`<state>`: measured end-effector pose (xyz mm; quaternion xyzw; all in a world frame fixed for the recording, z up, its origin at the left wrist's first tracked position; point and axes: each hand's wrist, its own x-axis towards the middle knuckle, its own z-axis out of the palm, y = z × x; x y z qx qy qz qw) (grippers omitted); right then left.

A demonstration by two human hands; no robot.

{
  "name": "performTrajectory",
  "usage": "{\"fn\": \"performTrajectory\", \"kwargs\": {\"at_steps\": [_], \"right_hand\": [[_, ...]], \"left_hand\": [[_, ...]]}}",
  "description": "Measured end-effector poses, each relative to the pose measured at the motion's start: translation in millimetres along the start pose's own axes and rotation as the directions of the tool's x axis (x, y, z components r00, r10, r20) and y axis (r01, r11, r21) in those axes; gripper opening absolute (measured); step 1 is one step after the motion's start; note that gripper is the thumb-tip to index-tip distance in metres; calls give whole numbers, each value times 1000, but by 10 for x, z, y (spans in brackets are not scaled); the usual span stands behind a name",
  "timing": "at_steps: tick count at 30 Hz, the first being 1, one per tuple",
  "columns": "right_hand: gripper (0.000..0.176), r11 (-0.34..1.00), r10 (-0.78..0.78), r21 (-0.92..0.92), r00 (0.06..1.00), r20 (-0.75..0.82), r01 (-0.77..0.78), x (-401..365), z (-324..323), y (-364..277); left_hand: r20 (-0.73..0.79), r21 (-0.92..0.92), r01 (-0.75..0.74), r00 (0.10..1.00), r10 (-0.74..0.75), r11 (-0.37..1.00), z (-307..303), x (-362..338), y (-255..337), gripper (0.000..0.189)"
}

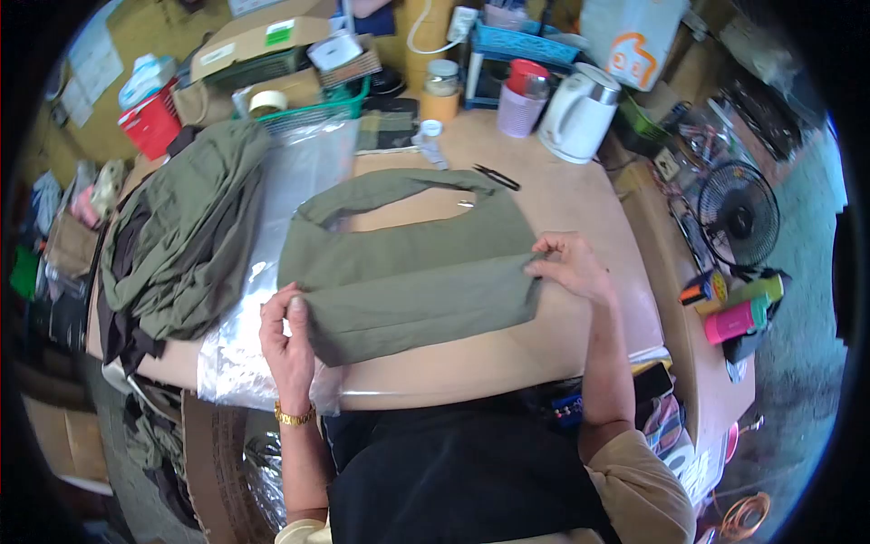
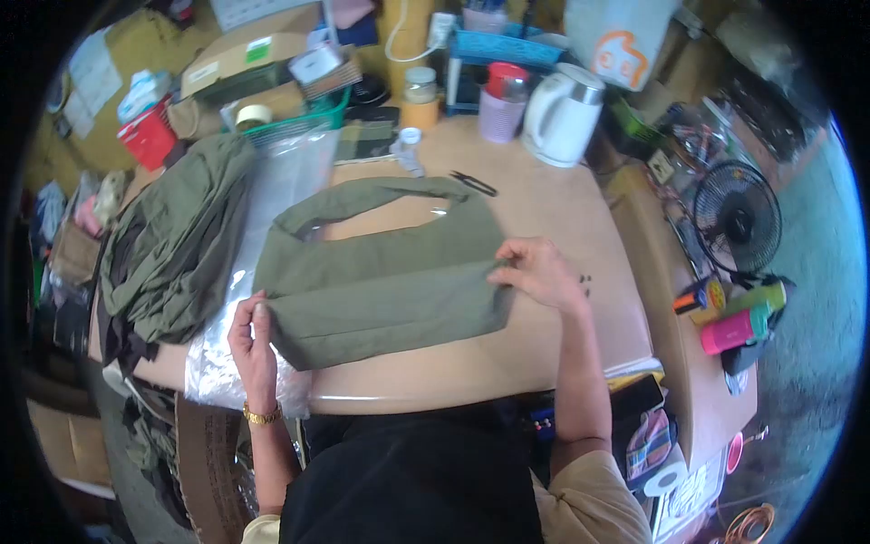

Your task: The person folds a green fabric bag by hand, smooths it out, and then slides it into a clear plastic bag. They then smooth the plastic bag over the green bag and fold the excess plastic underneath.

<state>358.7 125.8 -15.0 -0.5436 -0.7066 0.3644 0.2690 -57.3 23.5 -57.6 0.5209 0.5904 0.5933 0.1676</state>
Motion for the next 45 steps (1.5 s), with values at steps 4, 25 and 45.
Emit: {"fn": "performTrajectory", "kwargs": {"at_steps": [4,25,45], "right_hand": [[15,923,-41,358,958,-283,145,-38,376,143],[82,882,-151,-467,898,-413,-66,-795,440,135],[41,843,-449,-242,876,177,481,-205,-30,-470]], "left_hand": [[-133,39,-45,990,49,998,197,8,-157,21],[-45,554,-304,919,392,775,-44,-92,-107,67],[544,423,-500,807,229,756,-117,291,833,40]]}}
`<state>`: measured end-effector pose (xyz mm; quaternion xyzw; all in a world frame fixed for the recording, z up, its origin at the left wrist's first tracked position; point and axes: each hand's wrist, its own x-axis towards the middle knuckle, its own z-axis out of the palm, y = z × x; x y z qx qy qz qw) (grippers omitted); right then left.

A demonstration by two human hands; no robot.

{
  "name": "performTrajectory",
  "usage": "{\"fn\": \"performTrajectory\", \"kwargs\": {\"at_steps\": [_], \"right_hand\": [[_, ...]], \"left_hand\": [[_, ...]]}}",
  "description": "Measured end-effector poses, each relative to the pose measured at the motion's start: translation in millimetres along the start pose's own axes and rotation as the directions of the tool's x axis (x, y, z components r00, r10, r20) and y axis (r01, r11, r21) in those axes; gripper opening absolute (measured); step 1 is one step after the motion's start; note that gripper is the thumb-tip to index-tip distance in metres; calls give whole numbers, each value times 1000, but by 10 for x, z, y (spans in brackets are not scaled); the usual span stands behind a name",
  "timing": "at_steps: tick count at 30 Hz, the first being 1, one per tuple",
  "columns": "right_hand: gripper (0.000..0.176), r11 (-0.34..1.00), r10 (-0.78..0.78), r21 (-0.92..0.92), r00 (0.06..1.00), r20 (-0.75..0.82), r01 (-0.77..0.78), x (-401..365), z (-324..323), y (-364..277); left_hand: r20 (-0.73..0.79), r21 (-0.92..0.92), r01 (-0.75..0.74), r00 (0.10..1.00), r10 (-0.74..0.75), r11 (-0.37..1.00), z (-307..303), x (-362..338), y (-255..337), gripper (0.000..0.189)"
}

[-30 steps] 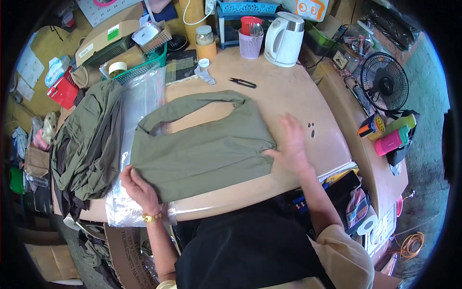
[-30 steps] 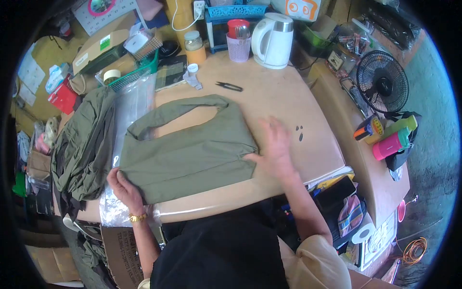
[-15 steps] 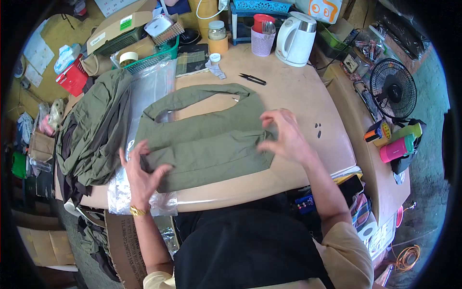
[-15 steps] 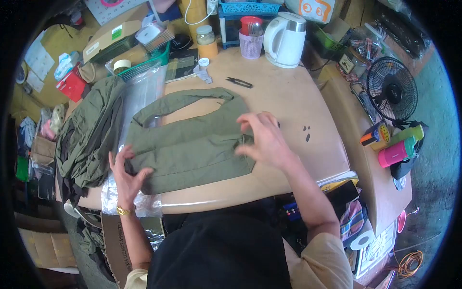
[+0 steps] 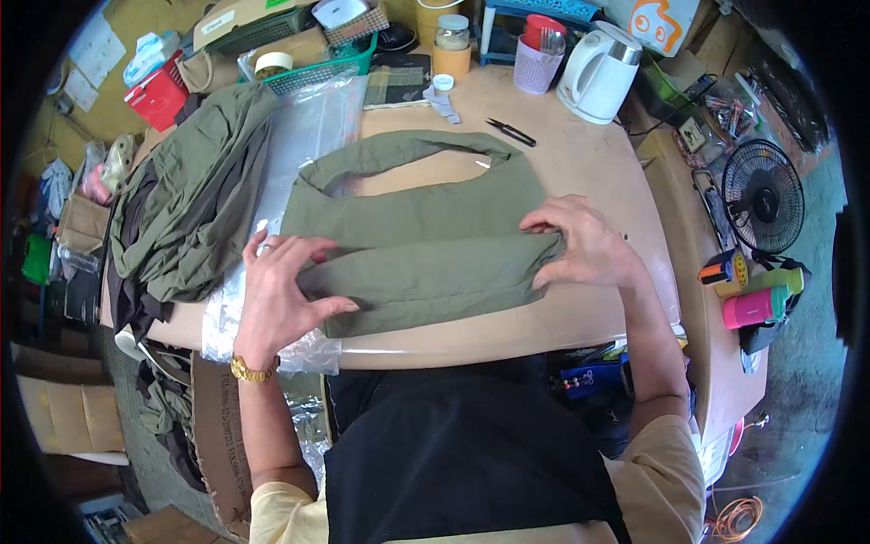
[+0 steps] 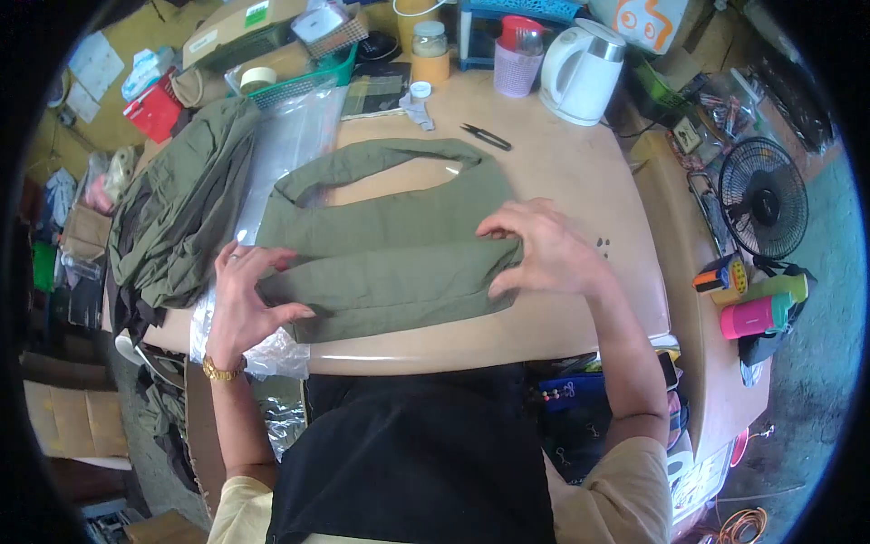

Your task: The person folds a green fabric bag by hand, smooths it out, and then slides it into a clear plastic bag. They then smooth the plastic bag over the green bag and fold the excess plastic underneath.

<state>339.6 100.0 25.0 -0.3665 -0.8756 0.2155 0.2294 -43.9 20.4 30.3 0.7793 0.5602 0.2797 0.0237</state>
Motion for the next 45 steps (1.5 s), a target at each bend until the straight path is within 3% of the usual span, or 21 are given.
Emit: {"fn": "performTrajectory", "kwargs": {"at_steps": [2,4,5,7,10,12,19,23,25,26,27,28,30,31,32,33,34,36,37,39,45], "right_hand": [[34,996,-3,-84,997,80,9,22,37,13],[29,986,4,-166,988,154,22,34,44,22],[27,978,59,-207,972,228,-11,40,16,18],[27,968,118,-247,946,300,-42,-12,18,65],[31,940,43,-339,970,239,42,-233,194,238],[27,901,-178,-385,980,94,201,-384,380,351],[19,804,-313,-523,949,30,282,-560,670,436],[19,807,-233,-561,972,-19,182,-582,652,257],[20,812,-201,-566,979,-44,142,-601,611,172],[20,871,-59,-489,998,-8,48,-613,575,137],[20,907,77,-418,996,40,-53,-605,507,99],[20,905,78,-421,996,33,-57,-576,361,9],[27,969,194,-202,950,245,-145,-489,42,-144],[27,968,194,-206,950,246,-144,-389,71,-165],[37,974,178,-135,983,-54,-184,-223,177,-238],[48,978,168,-54,921,-351,-199,-92,299,-319],[48,980,161,-53,922,-353,-192,-8,456,-347],[66,876,182,-351,902,-392,-330,141,805,-256],[66,877,173,-354,901,-399,-325,128,930,-219],[79,805,288,-446,915,-283,-392,50,1141,-163],[80,748,400,-490,894,-204,-447,5,1232,-74]], "left_hand": [[43,62,-47,998,44,997,-2,17,1,42],[206,128,-52,978,24,990,22,13,-47,44],[169,181,-127,981,96,975,46,-2,-54,33],[185,207,-114,980,76,972,161,-90,-134,28],[144,177,-121,985,96,977,426,-251,-236,20],[123,175,-149,984,129,973,671,-382,-315,11],[104,216,-130,989,110,968,937,-530,-383,9],[103,214,-106,991,85,971,898,-522,-386,9],[218,220,-89,975,40,972,841,-547,-359,11],[224,216,-91,974,42,972,764,-565,-332,11],[380,133,9,923,-59,991,538,-494,-208,15],[530,70,116,837,-135,991,297,-398,-90,19],[643,131,95,750,-157,987,-98,-234,156,48],[641,128,96,751,-156,987,-27,-172,223,48],[405,177,66,905,-134,982,94,-78,336,57],[138,236,50,987,-85,970,207,-14,441,66],[132,241,53,987,-87,969,382,9,500,66],[72,258,125,986,-148,958,826,69,443,72],[61,260,124,988,-144,958,940,46,374,72],[174,357,229,936,-306,905,1115,-25,263,73],[164,308,313,913,-374,898,1196,-89,-55,77]]}}
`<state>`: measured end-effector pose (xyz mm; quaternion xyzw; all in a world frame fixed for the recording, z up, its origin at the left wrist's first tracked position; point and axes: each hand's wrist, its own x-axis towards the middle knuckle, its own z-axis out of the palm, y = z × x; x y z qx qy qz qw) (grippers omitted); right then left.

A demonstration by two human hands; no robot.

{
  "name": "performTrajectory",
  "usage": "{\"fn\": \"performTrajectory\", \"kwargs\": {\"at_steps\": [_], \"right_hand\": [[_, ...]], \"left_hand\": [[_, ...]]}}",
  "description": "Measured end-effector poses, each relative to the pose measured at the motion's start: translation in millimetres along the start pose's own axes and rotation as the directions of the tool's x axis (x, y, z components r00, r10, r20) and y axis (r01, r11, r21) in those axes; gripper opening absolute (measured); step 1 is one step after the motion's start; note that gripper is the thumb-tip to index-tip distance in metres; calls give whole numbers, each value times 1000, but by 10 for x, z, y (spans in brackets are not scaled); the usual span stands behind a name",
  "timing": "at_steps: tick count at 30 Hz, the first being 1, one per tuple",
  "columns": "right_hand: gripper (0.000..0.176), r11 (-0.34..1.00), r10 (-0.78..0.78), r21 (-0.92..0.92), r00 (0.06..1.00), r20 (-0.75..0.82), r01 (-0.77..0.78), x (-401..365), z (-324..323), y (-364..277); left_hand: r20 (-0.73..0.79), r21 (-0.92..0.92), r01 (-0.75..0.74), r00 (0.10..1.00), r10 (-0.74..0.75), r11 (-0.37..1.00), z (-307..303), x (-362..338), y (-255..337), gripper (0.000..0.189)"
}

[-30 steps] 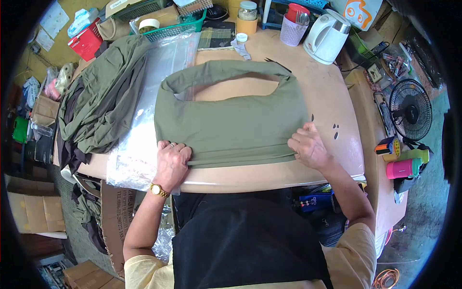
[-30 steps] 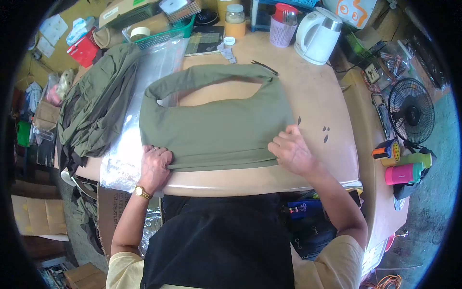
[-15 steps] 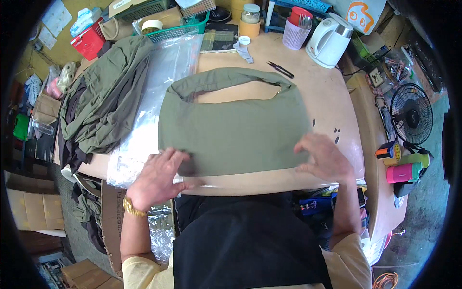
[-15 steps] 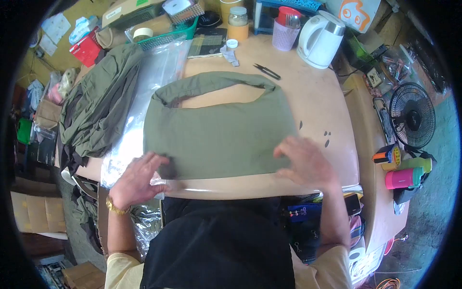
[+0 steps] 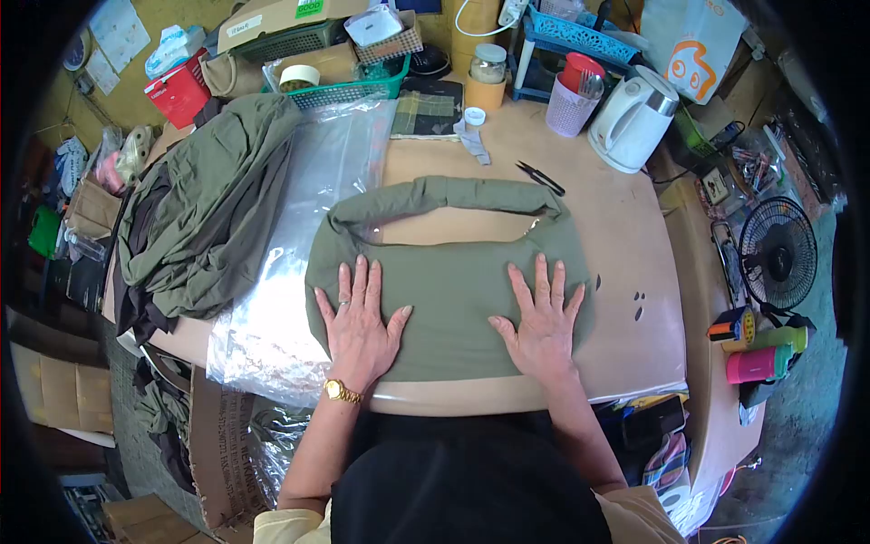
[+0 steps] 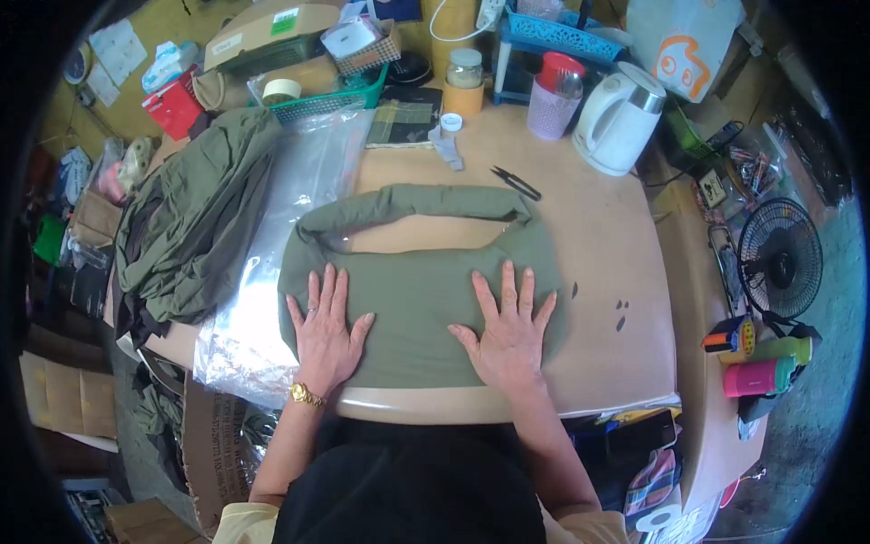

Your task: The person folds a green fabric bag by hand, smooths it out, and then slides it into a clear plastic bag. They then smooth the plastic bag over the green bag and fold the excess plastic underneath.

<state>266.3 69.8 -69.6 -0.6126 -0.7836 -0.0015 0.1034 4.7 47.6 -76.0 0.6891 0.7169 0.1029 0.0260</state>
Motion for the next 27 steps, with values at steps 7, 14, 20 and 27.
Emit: {"fn": "performTrajectory", "kwargs": {"at_steps": [7,14,20,27], "right_hand": [[76,999,6,33,996,93,-9,53,9,27],[77,1000,-19,24,993,118,16,22,8,65],[65,997,-67,71,927,369,44,393,-475,311],[38,985,164,109,912,-376,-132,1248,-209,618]], "left_hand": [[27,7,54,998,-55,998,-6,37,-35,84],[36,19,45,998,-46,999,-13,-20,-23,87],[212,94,-7,977,-14,996,-325,151,8,80],[-431,-41,119,894,-125,992,-308,1124,-182,43]]}}
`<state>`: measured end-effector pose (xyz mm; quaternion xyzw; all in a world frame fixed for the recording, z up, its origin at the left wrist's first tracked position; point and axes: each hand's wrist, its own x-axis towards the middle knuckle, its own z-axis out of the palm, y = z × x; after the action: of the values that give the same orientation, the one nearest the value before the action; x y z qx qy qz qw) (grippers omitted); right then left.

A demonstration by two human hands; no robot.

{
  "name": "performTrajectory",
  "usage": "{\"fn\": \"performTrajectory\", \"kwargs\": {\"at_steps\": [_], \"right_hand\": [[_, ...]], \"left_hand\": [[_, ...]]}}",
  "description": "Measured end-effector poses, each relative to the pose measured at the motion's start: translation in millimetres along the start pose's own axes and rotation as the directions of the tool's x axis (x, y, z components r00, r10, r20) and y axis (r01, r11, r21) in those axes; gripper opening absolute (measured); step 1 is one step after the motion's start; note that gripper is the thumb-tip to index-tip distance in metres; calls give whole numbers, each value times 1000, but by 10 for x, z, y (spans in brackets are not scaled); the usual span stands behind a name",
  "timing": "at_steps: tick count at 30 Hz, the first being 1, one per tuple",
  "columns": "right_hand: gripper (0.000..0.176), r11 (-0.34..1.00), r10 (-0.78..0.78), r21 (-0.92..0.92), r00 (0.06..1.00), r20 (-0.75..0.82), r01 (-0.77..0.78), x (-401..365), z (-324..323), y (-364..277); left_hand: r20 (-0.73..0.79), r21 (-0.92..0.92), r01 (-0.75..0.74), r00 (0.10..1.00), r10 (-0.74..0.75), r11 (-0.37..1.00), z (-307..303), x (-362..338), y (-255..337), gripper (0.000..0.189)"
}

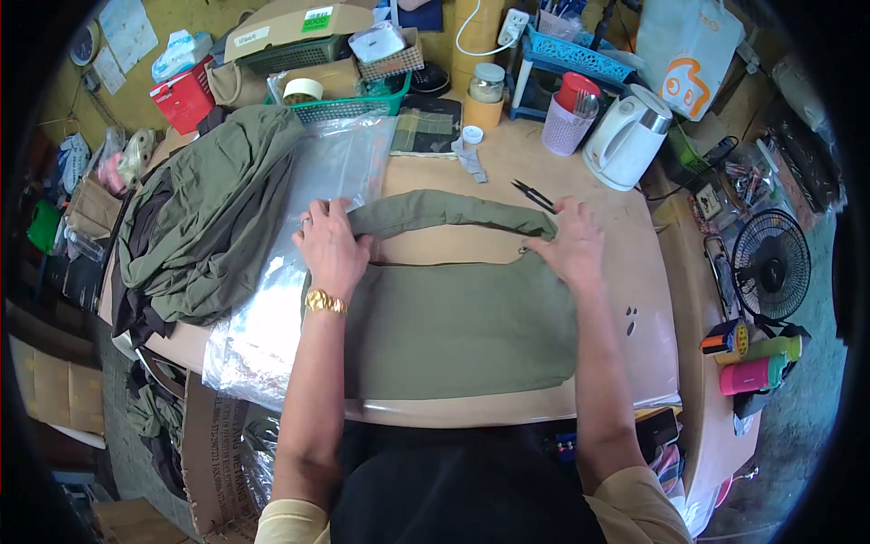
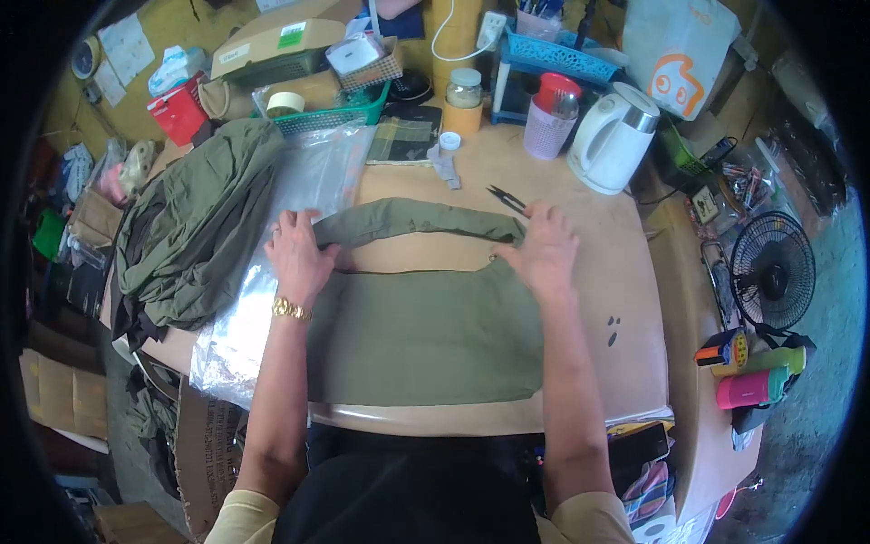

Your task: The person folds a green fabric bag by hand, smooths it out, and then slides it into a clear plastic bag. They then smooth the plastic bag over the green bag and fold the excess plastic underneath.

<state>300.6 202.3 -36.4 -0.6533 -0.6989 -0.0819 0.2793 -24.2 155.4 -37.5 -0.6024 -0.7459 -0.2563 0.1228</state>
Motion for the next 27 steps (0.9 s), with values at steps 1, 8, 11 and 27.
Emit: {"fn": "performTrajectory", "kwargs": {"at_steps": [1,8,11,27], "right_hand": [[38,1000,1,-1,1000,-10,-1,9,59,41],[27,983,27,176,995,94,-43,-325,388,357],[27,978,33,205,998,55,-44,-416,416,384],[18,956,-251,92,937,-242,280,-365,395,413]], "left_hand": [[50,2,43,998,-43,999,143,38,-85,33],[-146,-340,34,985,-89,940,422,-195,-553,28],[-178,-428,64,972,-154,901,367,-230,-523,25],[-277,-394,-41,958,-76,918,402,-264,-571,27]]}}
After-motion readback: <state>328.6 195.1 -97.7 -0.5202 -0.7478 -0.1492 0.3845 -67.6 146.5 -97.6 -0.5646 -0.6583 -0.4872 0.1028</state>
